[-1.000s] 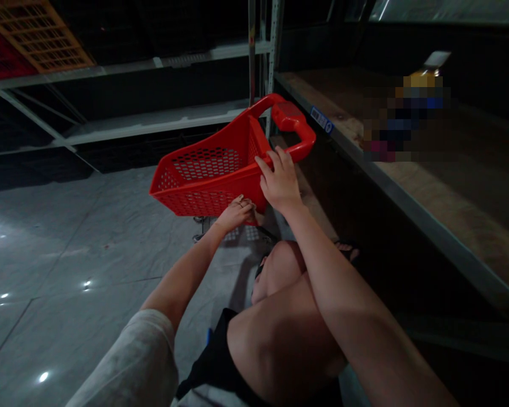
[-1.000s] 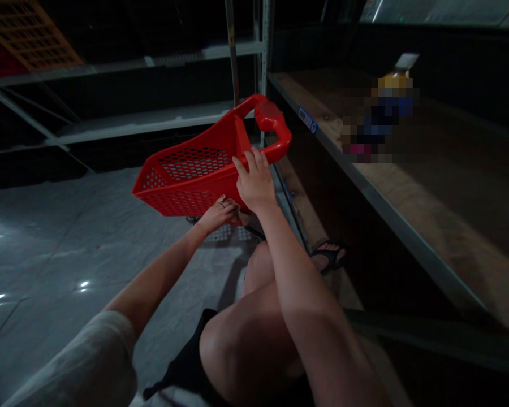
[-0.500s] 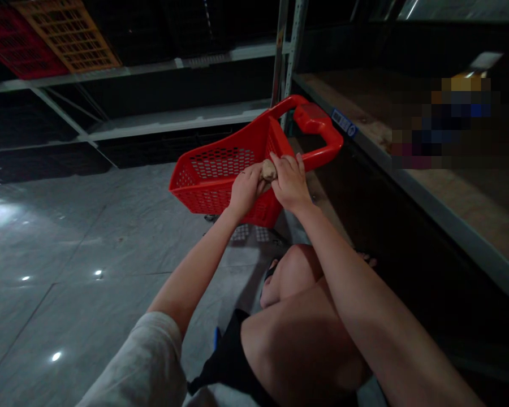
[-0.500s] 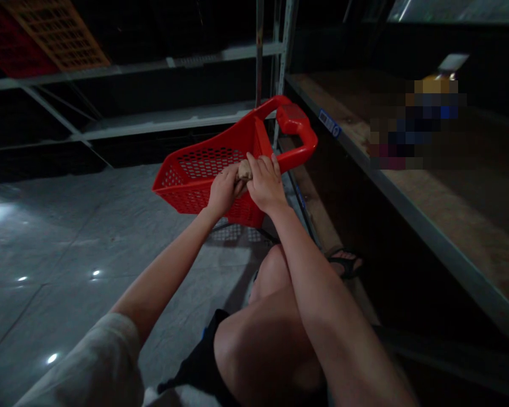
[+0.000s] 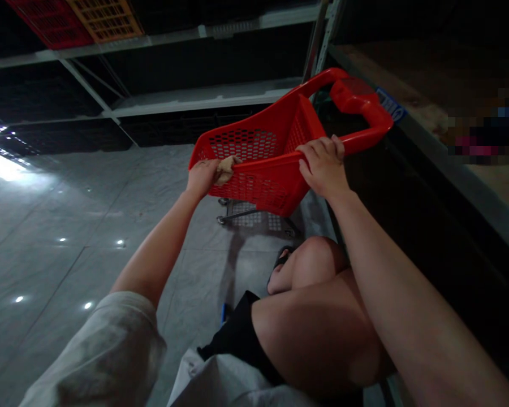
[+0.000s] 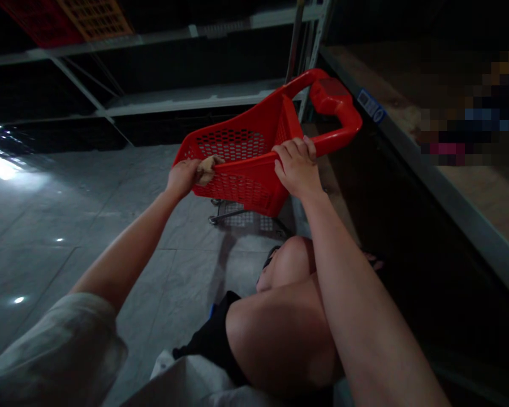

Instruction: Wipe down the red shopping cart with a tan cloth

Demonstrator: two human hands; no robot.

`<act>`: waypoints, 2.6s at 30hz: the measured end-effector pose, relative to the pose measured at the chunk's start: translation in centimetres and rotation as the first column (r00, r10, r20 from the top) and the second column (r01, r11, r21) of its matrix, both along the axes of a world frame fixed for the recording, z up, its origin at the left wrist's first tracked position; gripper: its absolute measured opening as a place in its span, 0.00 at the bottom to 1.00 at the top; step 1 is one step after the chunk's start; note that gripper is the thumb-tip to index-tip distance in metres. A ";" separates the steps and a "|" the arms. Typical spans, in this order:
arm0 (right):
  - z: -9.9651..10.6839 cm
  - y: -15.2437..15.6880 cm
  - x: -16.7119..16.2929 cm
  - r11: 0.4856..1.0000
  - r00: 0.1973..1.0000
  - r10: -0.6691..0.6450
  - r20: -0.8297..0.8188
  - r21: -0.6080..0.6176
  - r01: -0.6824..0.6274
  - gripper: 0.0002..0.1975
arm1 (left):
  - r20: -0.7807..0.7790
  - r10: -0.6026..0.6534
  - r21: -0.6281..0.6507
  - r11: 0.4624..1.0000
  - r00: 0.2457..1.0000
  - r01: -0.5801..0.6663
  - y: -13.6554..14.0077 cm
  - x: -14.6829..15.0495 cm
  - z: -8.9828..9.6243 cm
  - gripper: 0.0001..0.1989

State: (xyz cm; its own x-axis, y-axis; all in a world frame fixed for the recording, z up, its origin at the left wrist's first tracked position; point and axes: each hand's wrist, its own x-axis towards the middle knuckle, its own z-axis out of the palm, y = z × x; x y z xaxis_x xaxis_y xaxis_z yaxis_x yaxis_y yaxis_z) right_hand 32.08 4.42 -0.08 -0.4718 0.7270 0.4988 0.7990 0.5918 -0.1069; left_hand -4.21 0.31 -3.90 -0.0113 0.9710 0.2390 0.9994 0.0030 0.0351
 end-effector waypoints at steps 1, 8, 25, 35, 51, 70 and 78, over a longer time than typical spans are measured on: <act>0.1 0.0 -0.1 1.000 1.000 -0.006 0.000 0.003 0.006 0.21 | -0.004 0.019 -0.001 1.000 1.000 -0.019 -0.4 -1.6 0.1 0.08; -0.7 0.6 -5.0 0.987 0.989 -0.149 -0.008 0.065 0.149 0.17 | -0.073 0.060 -0.024 0.998 0.996 -0.062 -0.5 0.0 1.1 0.12; -0.4 0.3 -0.3 0.997 0.987 0.069 0.143 -0.054 -0.062 0.19 | 0.061 -0.016 0.102 0.995 0.998 0.010 -2.6 -1.5 -1.6 0.14; -1.3 0.5 -1.4 0.994 0.998 0.066 0.017 -0.092 -0.064 0.24 | 0.150 -0.094 0.214 0.975 0.984 0.060 -2.8 7.9 -0.3 0.17; 0.5 -0.5 3.7 0.997 0.998 -0.070 0.003 -0.020 0.070 0.27 | -0.003 -0.467 0.135 0.876 0.884 0.463 0.7 20.1 -4.8 0.17; 0.7 -2.3 -1.1 0.997 0.999 0.003 0.054 -0.077 0.001 0.28 | 0.017 -0.506 0.182 0.850 0.863 0.495 0.8 20.8 -4.3 0.16; 0.0 -1.5 -1.3 0.993 0.994 0.097 0.039 -0.064 -0.094 0.31 | 0.048 -0.311 0.051 0.950 0.949 0.309 -2.4 11.0 -4.2 0.13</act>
State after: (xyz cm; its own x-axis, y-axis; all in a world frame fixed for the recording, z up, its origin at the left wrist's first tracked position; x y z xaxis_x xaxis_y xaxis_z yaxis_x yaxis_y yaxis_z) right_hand 30.82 2.94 -0.10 -0.5605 0.7062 0.4325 0.7435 0.6592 -0.1128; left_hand 6.76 -2.09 -8.11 0.2747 0.9176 0.2875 0.9473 -0.3095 0.0827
